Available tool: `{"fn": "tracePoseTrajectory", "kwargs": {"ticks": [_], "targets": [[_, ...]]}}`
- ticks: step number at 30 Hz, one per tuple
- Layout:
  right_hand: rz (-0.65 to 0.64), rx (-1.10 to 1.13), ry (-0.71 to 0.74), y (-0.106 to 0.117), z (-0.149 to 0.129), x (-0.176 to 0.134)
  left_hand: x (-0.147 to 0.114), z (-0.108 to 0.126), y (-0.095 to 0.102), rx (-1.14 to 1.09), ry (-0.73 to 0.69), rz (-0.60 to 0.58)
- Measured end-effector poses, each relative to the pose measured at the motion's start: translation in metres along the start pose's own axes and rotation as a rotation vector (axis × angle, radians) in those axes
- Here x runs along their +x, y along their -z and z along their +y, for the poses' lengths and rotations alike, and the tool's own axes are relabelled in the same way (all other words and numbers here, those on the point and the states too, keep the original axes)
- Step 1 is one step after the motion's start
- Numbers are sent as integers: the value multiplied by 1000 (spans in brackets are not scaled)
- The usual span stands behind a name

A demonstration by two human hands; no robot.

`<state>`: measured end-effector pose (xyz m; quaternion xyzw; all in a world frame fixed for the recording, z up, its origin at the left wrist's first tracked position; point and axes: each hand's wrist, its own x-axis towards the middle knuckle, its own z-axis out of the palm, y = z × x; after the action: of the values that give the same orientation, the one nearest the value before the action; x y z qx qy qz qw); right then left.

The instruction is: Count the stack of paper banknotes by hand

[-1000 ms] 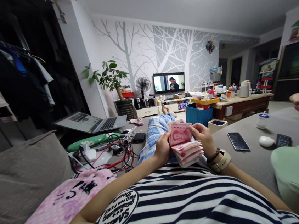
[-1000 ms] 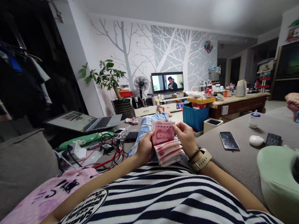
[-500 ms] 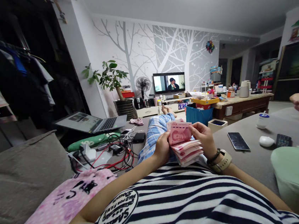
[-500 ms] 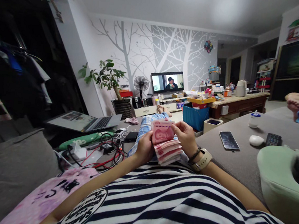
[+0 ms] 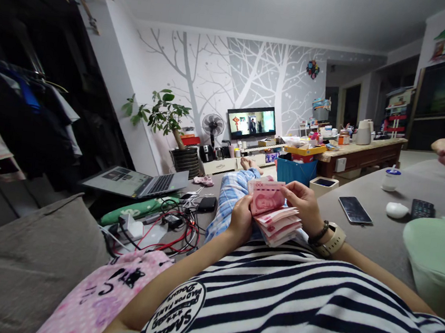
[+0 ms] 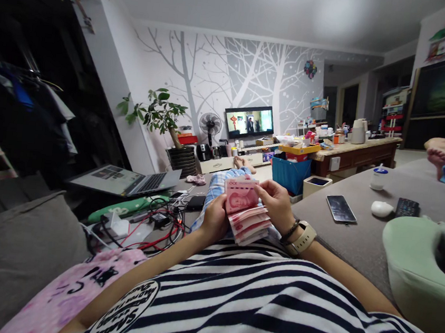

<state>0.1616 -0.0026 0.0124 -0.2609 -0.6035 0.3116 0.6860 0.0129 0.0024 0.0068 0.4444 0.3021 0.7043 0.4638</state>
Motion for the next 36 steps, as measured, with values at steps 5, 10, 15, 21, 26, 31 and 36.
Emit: {"fn": "tracePoseTrajectory", "kwargs": {"ticks": [5,10,15,21,26,31,36], "targets": [[-10,18,-7,1,0,-1,5,-7,5,10,-28,-87],[-21,52,-20,1,-1,-2,3,-6,5,67,-48,-90],[-36,26,-4,2,1,-1,1,-5,5,51,-53,-87],[-61,19,-7,3,6,1,-1,-5,1,-101,46,-111],[37,-90,-25,4,7,4,-3,-2,0,-96,78,-216],[9,-35,-52,4,14,7,-5,0,-1,-115,114,-236],[-2,24,-42,2,16,7,-4,-2,-1,-109,114,-202]]}}
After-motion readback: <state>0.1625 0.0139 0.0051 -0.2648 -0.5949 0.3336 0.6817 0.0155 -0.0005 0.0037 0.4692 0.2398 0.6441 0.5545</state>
